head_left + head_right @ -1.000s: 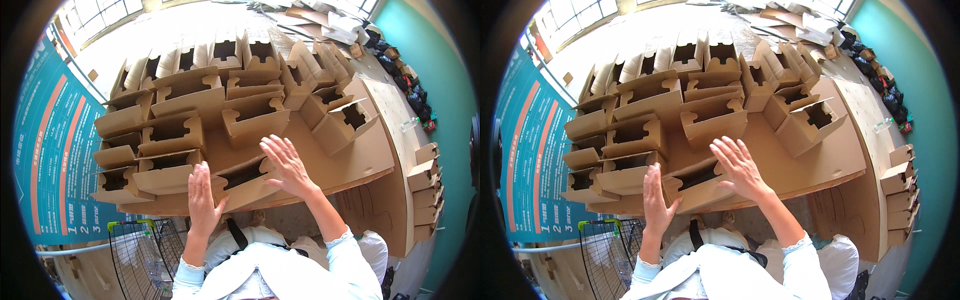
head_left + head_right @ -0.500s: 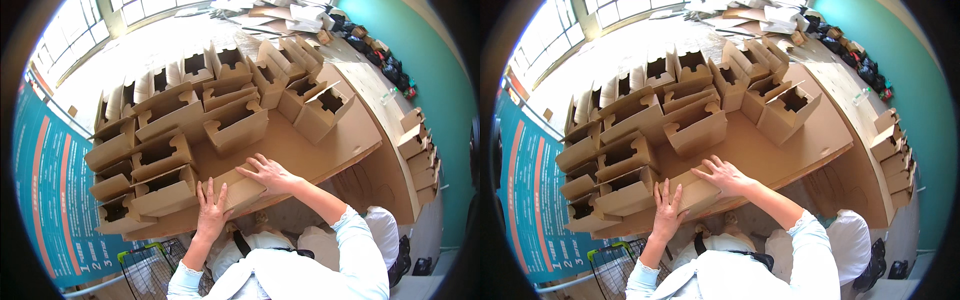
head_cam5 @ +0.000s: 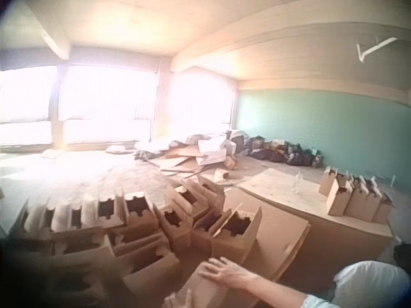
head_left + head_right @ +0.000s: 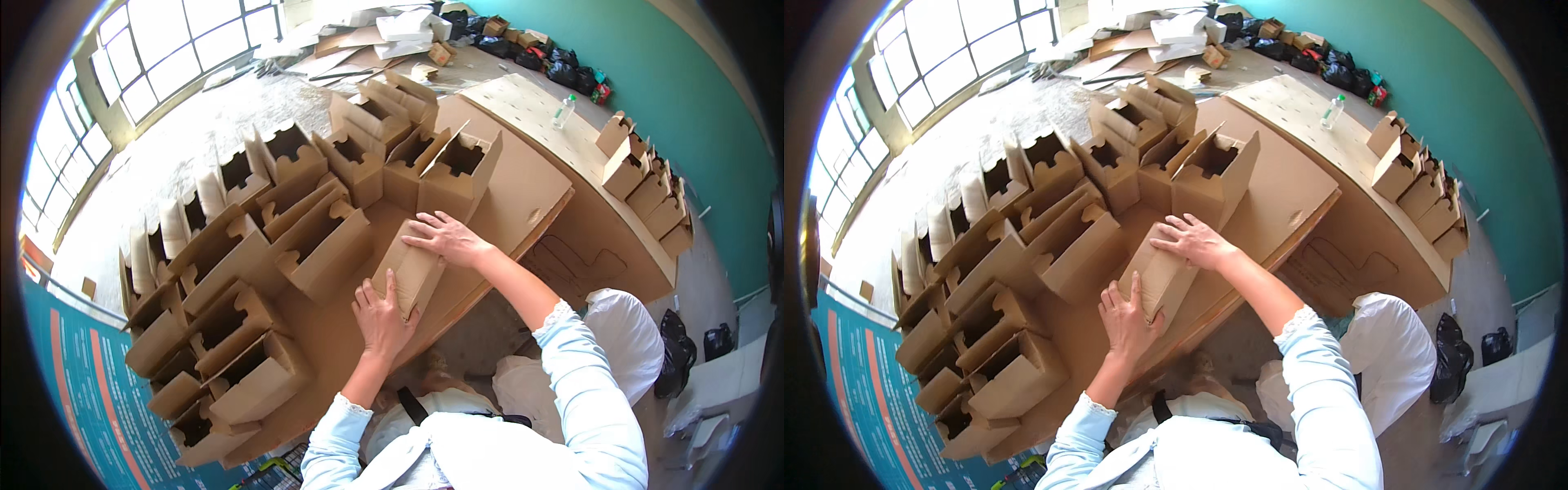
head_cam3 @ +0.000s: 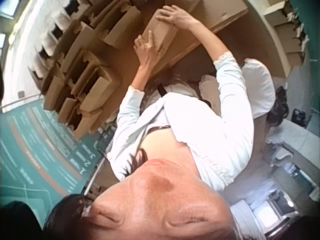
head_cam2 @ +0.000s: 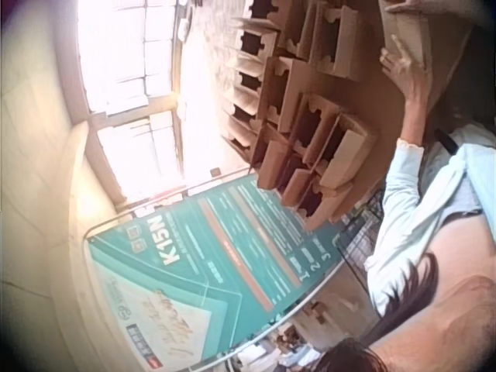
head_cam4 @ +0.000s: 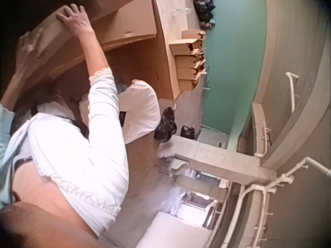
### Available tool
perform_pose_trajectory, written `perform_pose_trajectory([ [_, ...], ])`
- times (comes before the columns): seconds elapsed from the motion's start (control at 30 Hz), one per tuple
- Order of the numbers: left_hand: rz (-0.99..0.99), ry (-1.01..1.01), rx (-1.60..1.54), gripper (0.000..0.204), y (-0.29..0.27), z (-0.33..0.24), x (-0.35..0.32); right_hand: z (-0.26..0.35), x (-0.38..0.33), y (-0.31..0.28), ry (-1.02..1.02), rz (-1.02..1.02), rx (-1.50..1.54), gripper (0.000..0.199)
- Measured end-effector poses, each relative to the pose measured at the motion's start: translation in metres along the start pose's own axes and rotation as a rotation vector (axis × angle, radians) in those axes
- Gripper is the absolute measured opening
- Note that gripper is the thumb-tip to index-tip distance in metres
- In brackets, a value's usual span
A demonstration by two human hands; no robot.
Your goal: The person places bottles into cardboard boxes and folds the boxes closed.
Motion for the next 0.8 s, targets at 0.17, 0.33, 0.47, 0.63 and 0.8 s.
perform_pose_trajectory([
  [0.17,-0.012,-0.002,-0.011,0.088,0.004,-0.031,-0.003,-0.025,0.027,0.025,-0.017,-0.174,-0.198,0.062],
  [0.33,-0.057,-0.111,-0.012,0.082,0.041,-0.057,0.047,-0.053,0.064,0.034,0.030,-0.341,-0.174,0.068],
  [0.47,-0.126,-0.227,0.072,0.078,0.066,-0.070,0.102,-0.087,0.023,0.026,-0.092,-0.532,0.185,0.059],
  [0.63,-0.192,-0.313,0.255,0.074,0.081,-0.064,0.141,-0.139,-0.112,0.011,-0.187,-0.830,0.345,0.042],
  [0.8,-0.131,-0.352,0.262,0.071,0.076,-0.079,0.149,-0.344,-0.261,0.058,0.752,-0.803,0.439,0.019],
])
Point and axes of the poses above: each hand's wrist, its own x-axis towards the middle knuckle, its own y-axis out of the palm, z = x × y, the point moved 4 cm from there along x, towards the middle knuckle, and after that the axes turned 8 degrees about z, right-handed, at the moved point
